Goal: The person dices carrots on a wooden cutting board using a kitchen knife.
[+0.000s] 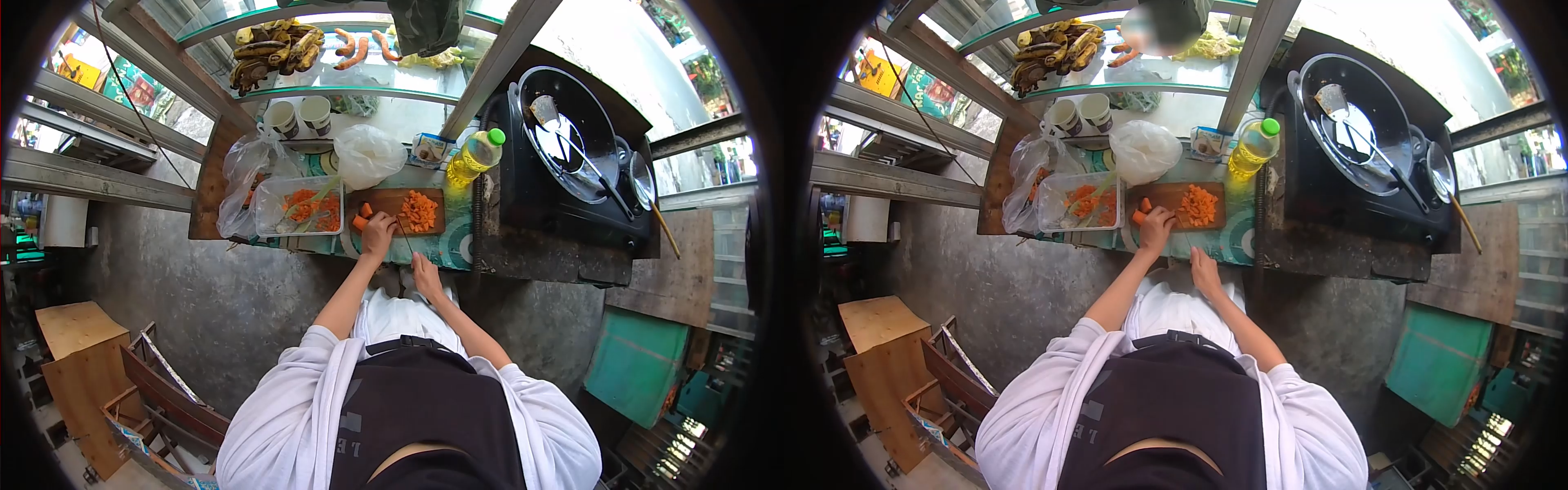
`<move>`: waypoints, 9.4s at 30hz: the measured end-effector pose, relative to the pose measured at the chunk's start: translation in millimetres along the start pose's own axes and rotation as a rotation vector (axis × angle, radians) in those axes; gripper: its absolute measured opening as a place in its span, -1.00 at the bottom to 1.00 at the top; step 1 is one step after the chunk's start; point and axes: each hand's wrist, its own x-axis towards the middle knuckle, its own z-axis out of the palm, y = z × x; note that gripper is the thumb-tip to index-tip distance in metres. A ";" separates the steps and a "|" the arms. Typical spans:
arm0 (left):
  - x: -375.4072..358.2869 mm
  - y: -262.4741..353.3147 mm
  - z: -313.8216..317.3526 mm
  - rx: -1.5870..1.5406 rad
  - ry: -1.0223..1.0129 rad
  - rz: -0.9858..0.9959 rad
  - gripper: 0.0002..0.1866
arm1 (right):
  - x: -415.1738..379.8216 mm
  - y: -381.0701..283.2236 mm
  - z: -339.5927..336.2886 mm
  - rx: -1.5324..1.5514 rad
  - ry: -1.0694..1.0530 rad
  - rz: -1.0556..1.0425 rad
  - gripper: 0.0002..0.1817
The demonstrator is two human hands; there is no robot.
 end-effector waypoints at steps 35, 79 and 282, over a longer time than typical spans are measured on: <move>-1.2 -0.5 -0.8 0.007 0.027 0.050 -0.82 | 1.4 -6.7 -3.1 -0.331 0.191 -0.038 -0.48; 0.3 -7.0 1.7 -0.042 0.067 0.119 -0.87 | 8.0 -6.5 -7.4 -0.054 -0.044 0.038 -0.46; 23.8 20.9 -38.6 0.407 -0.237 -0.080 -0.51 | 24.1 -10.1 -17.9 -0.311 -0.103 -0.053 -0.45</move>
